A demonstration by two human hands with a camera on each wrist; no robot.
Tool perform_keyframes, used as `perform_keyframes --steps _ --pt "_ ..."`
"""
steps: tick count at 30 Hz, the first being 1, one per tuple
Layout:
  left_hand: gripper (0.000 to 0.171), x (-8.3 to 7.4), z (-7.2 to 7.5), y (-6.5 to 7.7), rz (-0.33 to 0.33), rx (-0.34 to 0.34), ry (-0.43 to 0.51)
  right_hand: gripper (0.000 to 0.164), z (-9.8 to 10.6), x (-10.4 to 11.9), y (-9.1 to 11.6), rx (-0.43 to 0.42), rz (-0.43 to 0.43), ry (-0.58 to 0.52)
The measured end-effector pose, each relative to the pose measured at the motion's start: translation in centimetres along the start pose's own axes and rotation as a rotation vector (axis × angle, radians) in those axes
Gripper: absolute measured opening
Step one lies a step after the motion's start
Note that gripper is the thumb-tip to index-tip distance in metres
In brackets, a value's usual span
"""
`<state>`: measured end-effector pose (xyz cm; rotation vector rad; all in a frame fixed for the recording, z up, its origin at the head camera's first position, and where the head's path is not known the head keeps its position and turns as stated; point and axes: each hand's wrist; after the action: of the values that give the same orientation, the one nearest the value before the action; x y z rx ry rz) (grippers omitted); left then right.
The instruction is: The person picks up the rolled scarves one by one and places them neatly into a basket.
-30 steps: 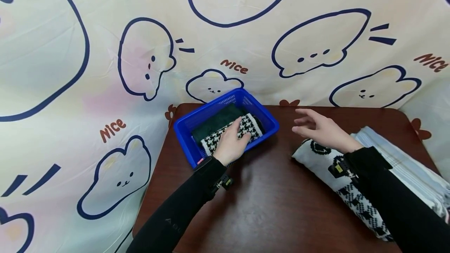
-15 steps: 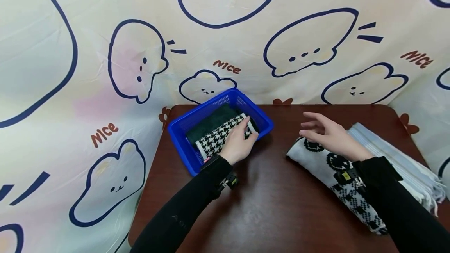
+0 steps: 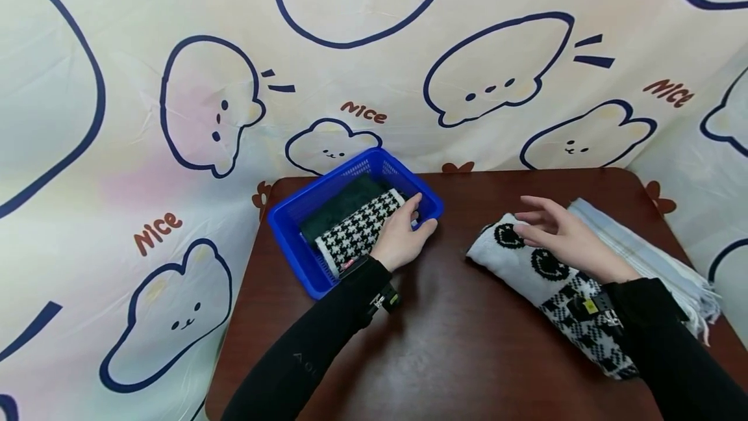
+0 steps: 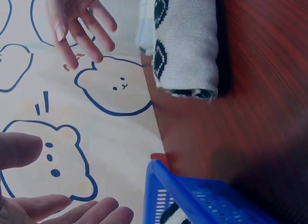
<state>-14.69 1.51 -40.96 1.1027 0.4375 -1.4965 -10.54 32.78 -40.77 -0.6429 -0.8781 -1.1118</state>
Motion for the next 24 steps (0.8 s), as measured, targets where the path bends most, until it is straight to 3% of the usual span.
perform_keyframes --steps 8,17,24 --pt "0.061 -0.5 -0.9 -0.4 0.001 0.069 0.058 0.074 0.5 -0.6 1.8 -0.057 -0.028 0.035" --pt "0.061 -0.7 -2.6 -1.3 -0.049 0.154 0.136 0.073 1.3 -1.5 4.2 -0.106 -0.055 -0.028" --pt "0.064 -0.9 -3.6 -2.1 -0.034 0.184 0.161 0.071 1.9 -2.2 6.2 -0.130 -0.028 -0.055"
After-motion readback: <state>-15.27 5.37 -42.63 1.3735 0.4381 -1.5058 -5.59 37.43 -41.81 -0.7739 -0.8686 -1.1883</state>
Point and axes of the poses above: each hand's wrist, its own y-axis away from the middle knuckle, its own z-axis out of the back of the hand, x = y × z, and after that the axes turned 13 degrees about z, right-handed
